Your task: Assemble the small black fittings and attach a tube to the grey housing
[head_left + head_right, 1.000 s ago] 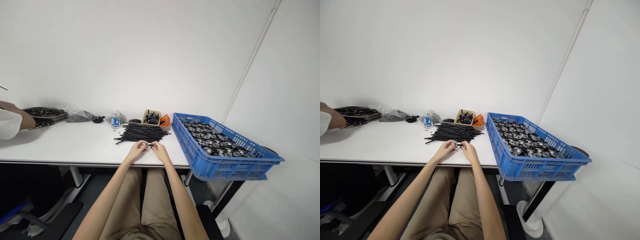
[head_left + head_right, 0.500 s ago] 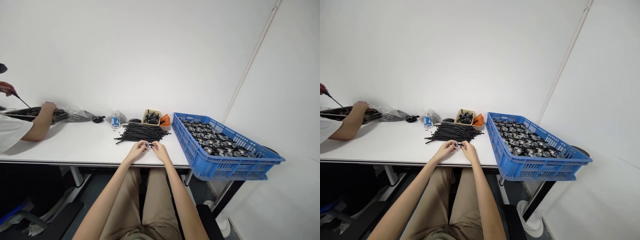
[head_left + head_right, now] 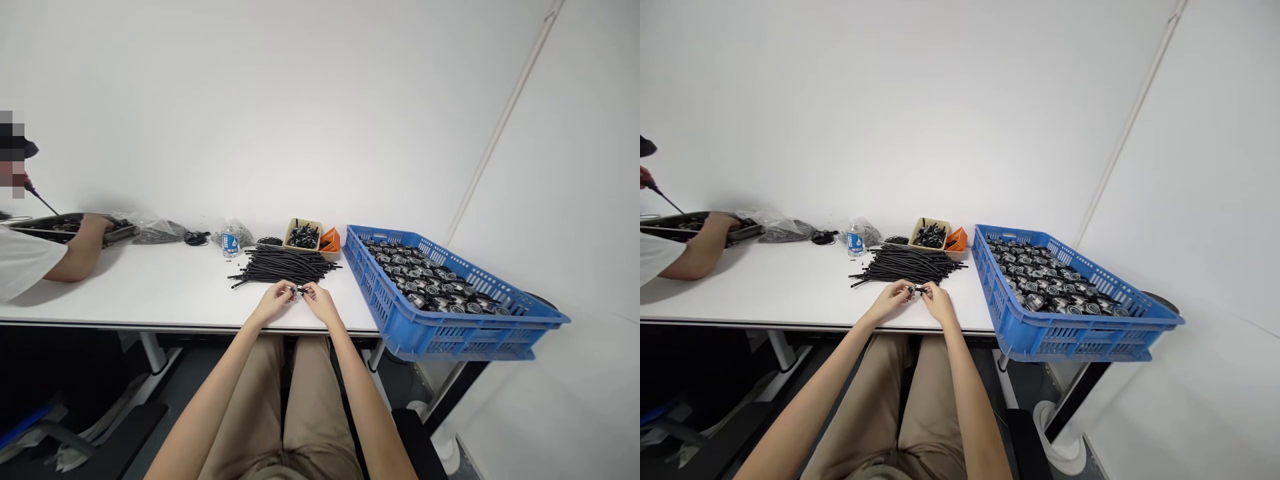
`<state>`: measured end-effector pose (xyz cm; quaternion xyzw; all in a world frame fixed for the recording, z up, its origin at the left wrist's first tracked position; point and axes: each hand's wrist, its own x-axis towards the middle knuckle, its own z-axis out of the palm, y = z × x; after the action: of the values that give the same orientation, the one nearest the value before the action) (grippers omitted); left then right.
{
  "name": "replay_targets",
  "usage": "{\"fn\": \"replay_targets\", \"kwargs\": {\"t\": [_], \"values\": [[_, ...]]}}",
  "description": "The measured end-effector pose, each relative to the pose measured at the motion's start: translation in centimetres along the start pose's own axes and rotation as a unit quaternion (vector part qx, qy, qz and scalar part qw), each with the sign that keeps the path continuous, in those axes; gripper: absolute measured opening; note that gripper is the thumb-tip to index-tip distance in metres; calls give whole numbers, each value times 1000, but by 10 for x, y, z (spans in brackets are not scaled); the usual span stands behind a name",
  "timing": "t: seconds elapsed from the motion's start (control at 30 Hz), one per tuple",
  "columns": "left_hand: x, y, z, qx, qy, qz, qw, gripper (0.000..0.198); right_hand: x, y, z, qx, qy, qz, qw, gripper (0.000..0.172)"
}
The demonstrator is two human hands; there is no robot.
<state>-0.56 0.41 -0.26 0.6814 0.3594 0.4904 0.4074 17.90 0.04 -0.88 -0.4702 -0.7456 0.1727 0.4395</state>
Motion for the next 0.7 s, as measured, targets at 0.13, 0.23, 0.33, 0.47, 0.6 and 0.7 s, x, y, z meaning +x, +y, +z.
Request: {"fn": "replay_targets", "kwargs": {"t": [0.13, 0.23, 0.33, 0.47, 0.6, 0.7], "values": [[0, 0, 0, -2, 7, -5, 1000, 35, 1, 1, 1, 3, 1, 1, 1000, 22], [1, 0, 0, -15, 25, -14, 999, 39, 1, 2, 2, 12, 3, 0, 1000, 22], [1, -2, -1, -21, 27, -14, 999, 40, 1, 2, 2, 14, 4, -1, 1000, 22], [2, -4, -1, -13, 19, -6, 1000, 41, 1, 2, 1, 16, 0, -5, 1000, 22], [3, -5, -1, -15, 15, -8, 1000, 40, 1, 3, 2, 14, 0, -5, 1000, 23], [3, -7, -2, -18, 10, -9, 1000, 39, 1, 2, 2, 11, 0, 0, 1000, 22]]}}
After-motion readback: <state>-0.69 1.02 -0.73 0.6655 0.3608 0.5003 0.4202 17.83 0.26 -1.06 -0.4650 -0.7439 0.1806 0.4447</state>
